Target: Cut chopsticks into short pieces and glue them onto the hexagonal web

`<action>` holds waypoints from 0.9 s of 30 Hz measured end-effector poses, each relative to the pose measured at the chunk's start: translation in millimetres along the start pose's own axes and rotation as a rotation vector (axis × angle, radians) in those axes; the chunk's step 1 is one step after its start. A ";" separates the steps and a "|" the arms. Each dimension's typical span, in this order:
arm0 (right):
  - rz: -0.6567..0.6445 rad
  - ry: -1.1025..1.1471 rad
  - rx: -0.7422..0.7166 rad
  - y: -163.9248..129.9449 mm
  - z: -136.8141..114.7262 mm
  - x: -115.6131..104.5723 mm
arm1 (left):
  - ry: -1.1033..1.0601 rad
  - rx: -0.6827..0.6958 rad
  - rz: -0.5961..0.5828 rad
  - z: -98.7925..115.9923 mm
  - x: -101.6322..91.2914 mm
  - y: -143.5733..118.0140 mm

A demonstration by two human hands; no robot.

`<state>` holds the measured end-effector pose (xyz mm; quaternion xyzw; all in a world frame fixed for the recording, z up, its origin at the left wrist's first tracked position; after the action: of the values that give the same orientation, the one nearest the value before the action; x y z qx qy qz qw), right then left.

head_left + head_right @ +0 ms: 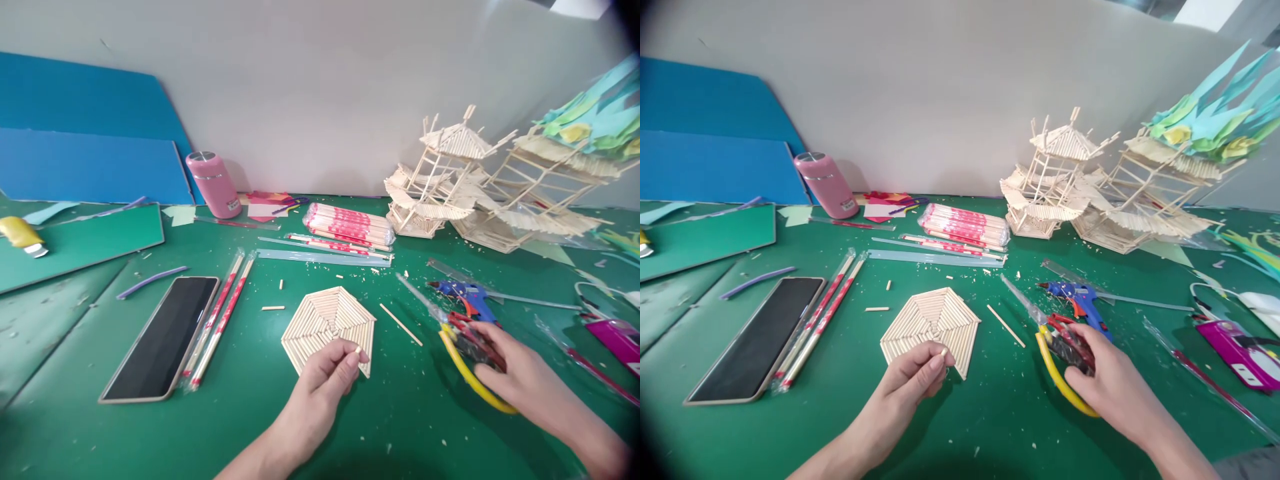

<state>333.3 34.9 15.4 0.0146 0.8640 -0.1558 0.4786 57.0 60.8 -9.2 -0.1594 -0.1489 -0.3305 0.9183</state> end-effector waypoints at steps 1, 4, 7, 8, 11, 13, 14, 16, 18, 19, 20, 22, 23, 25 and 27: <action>-0.064 0.086 0.005 -6.4 -3.1 6.4 | -0.004 -0.001 -0.001 -0.4 0.3 -0.2; -0.179 0.260 -0.005 -25.5 -20.2 26.7 | -0.015 -0.005 -0.003 -1.9 0.9 -0.8; -0.245 0.323 -0.092 -39.5 -44.6 46.7 | -0.021 0.006 -0.011 -2.0 0.6 -1.1; -0.282 0.327 -0.113 -42.7 -51.1 54.1 | -0.018 0.013 -0.012 -1.5 0.1 -1.2; -0.302 0.244 -0.154 -48.2 -62.3 66.1 | 0.011 0.043 0.008 2.2 -2.8 -2.0; -0.245 0.109 -0.207 -50.1 -66.9 65.6 | 0.041 0.070 0.032 5.9 -4.9 -3.0; -0.217 0.033 -0.239 -51.2 -68.8 65.1 | 0.053 0.086 0.044 7.9 -5.6 -3.6; -0.186 -0.093 -0.289 -53.4 -70.2 66.0 | 0.064 0.117 0.048 11.4 -5.5 -4.4; -0.191 -0.153 -0.310 -55.0 -68.3 69.6 | 0.067 0.151 0.036 14.5 -4.3 -4.8; -0.204 -0.167 -0.313 -55.7 -67.0 72.2 | 0.069 0.166 0.029 15.7 -3.7 -5.0; -0.218 -0.175 -0.311 -56.2 -65.8 74.6 | 0.074 0.180 0.023 16.8 -3.2 -5.2; -0.246 -0.177 -0.297 -57.0 -64.1 78.8 | 0.090 0.201 0.019 18.2 -3.0 -5.8; -0.253 -0.170 -0.285 -57.2 -63.8 79.9 | 0.102 0.206 0.017 18.4 -2.9 -6.0; -0.271 -0.146 -0.266 -57.2 -64.9 81.3 | 0.134 0.211 0.011 18.3 -2.5 -6.4; -0.299 -0.121 -0.270 -57.1 -68.4 82.7 | 0.165 0.211 0.001 17.9 -1.8 -6.7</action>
<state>222.4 -10.3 -5.0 -0.1871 0.8393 -0.1086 0.4988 48.3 63.8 7.6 -0.0342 -0.1066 -0.3246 0.9392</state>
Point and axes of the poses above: each hand's wrist, its own y-axis towards the middle knuckle, its own x-axis out of the palm, z = x × y, the point moved 8 cm from there along y, towards the middle knuckle, and after that the axes turned 14 degrees about -z, right-handed, at the moved point
